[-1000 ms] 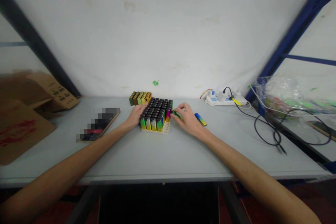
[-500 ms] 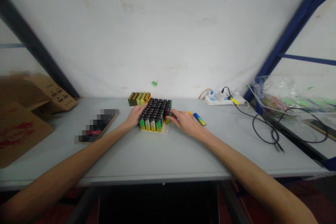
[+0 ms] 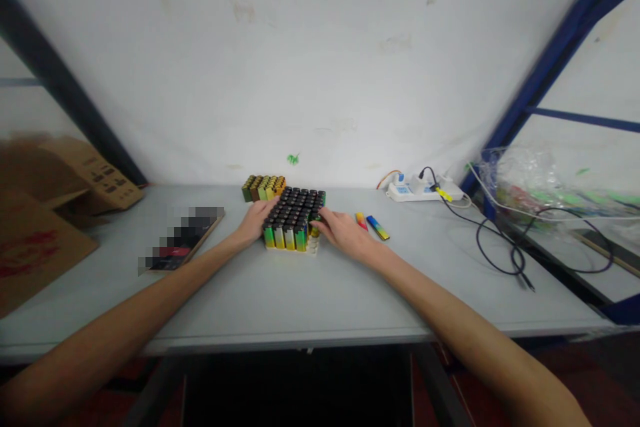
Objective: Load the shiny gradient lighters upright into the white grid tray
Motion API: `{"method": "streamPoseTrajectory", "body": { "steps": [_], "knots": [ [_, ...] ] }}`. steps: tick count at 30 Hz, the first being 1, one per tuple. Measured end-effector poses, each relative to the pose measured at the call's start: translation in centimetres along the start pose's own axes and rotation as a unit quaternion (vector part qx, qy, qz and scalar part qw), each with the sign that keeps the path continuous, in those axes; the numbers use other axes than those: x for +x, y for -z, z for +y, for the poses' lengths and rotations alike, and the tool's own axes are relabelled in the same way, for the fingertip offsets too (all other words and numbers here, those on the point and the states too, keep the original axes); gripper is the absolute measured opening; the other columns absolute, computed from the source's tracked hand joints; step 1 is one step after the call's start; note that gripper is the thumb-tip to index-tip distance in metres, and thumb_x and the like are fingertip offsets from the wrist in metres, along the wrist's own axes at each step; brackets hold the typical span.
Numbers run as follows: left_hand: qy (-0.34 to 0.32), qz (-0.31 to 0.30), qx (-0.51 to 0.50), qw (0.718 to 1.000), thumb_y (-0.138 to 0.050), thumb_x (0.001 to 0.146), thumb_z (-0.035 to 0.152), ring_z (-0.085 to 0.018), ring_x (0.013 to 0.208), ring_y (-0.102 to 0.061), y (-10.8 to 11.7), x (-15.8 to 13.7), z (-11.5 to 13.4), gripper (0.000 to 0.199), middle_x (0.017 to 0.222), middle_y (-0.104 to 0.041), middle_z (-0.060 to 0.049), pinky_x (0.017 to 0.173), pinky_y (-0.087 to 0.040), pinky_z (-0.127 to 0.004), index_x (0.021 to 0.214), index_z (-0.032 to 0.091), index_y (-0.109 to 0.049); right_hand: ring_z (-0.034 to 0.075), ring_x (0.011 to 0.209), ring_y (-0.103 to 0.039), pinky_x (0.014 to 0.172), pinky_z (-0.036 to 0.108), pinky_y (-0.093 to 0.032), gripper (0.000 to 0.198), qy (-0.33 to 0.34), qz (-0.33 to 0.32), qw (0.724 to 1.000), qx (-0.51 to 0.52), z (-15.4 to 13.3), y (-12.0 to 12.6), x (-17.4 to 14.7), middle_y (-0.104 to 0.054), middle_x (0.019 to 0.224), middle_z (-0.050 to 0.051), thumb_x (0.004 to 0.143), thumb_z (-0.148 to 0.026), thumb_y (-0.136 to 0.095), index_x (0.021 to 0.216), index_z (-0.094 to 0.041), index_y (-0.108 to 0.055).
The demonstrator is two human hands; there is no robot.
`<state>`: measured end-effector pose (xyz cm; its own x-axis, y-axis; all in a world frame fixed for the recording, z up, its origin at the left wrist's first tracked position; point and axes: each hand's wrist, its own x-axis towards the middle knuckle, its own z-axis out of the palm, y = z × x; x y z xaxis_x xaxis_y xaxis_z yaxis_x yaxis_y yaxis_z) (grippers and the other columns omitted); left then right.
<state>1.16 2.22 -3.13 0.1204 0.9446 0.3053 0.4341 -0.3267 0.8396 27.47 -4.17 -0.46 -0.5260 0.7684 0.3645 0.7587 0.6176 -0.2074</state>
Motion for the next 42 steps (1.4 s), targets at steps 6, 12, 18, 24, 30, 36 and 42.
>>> {"method": "streamPoseTrajectory", "body": {
  "steps": [6,12,18,24,30,36,42],
  "knots": [
    [0.010,-0.001,0.001,1.000,-0.044,0.093,0.064,-0.013,0.057,-0.037,0.0,-0.1,0.3,0.057,0.055,-0.036,0.002,0.054,-0.030,-0.028,0.055,0.021,-0.043,0.021,0.076,-0.069,0.064,0.027,-0.038,0.020,0.005,-0.061,0.998,0.000,-0.3,0.9,0.0,-0.076,0.093,0.009,0.109,-0.032,-0.043,0.118,-0.018,-0.053],
    [0.013,0.005,0.007,1.000,-0.043,0.093,0.063,-0.014,0.058,-0.037,0.0,-0.1,0.2,0.056,0.057,-0.037,0.002,0.054,-0.029,-0.028,0.056,0.021,-0.042,0.024,0.073,-0.070,0.061,0.028,-0.038,0.035,-0.071,-0.095,0.989,-0.092,-1.1,1.0,0.3,-0.077,0.088,0.012,0.107,-0.045,-0.044,0.127,-0.018,-0.055],
    [0.004,0.000,0.011,1.000,-0.043,0.094,0.059,-0.014,0.058,-0.040,0.0,0.0,0.2,0.055,0.056,-0.039,0.002,0.056,-0.031,-0.028,0.055,0.021,-0.045,0.024,0.072,-0.071,0.062,0.029,-0.037,0.041,-0.055,-0.126,0.980,-0.144,-1.1,0.5,0.4,-0.077,0.085,0.012,0.108,-0.049,-0.039,0.112,-0.019,-0.066],
    [-0.004,0.005,0.013,1.000,-0.041,0.091,0.066,-0.015,0.061,-0.041,0.1,-0.1,-0.1,0.056,0.058,-0.040,0.001,0.056,-0.033,-0.028,0.057,0.022,-0.045,0.020,0.066,-0.066,0.061,0.028,-0.030,0.047,-0.016,-0.084,0.989,-0.120,1.2,1.9,0.0,-0.073,0.075,0.009,0.108,-0.051,-0.037,0.094,-0.019,-0.068],
    [-0.006,0.002,0.012,1.000,-0.040,0.089,0.069,-0.016,0.061,-0.041,0.1,-0.1,0.0,0.057,0.058,-0.040,0.001,0.056,-0.033,-0.029,0.058,0.022,-0.045,0.019,0.073,-0.064,0.067,0.028,-0.036,0.034,-0.079,-0.026,0.992,-0.094,6.0,4.4,-1.2,-0.072,0.086,0.009,0.104,-0.044,-0.050,0.090,-0.017,-0.066],
    [-0.005,0.006,0.014,1.000,-0.041,0.089,0.069,-0.015,0.061,-0.041,0.1,-0.1,-0.1,0.057,0.058,-0.040,0.001,0.056,-0.035,-0.028,0.059,0.022,-0.045,0.022,0.080,-0.062,0.073,0.030,-0.043,0.035,-0.085,-0.114,0.987,-0.070,7.9,3.6,-2.2,-0.068,0.088,0.011,0.096,-0.048,-0.060,0.084,-0.016,-0.066],
    [-0.008,-0.002,0.004,1.000,-0.041,0.086,0.074,-0.015,0.060,-0.039,0.2,-0.2,0.1,0.059,0.058,-0.039,0.001,0.055,-0.033,-0.029,0.058,0.022,-0.044,0.020,0.070,-0.063,0.069,0.029,-0.046,0.029,-0.059,-0.030,0.997,0.046,5.6,2.3,-1.4,-0.071,0.082,0.007,0.104,-0.040,-0.046,0.108,-0.016,-0.061]
  ]
}}
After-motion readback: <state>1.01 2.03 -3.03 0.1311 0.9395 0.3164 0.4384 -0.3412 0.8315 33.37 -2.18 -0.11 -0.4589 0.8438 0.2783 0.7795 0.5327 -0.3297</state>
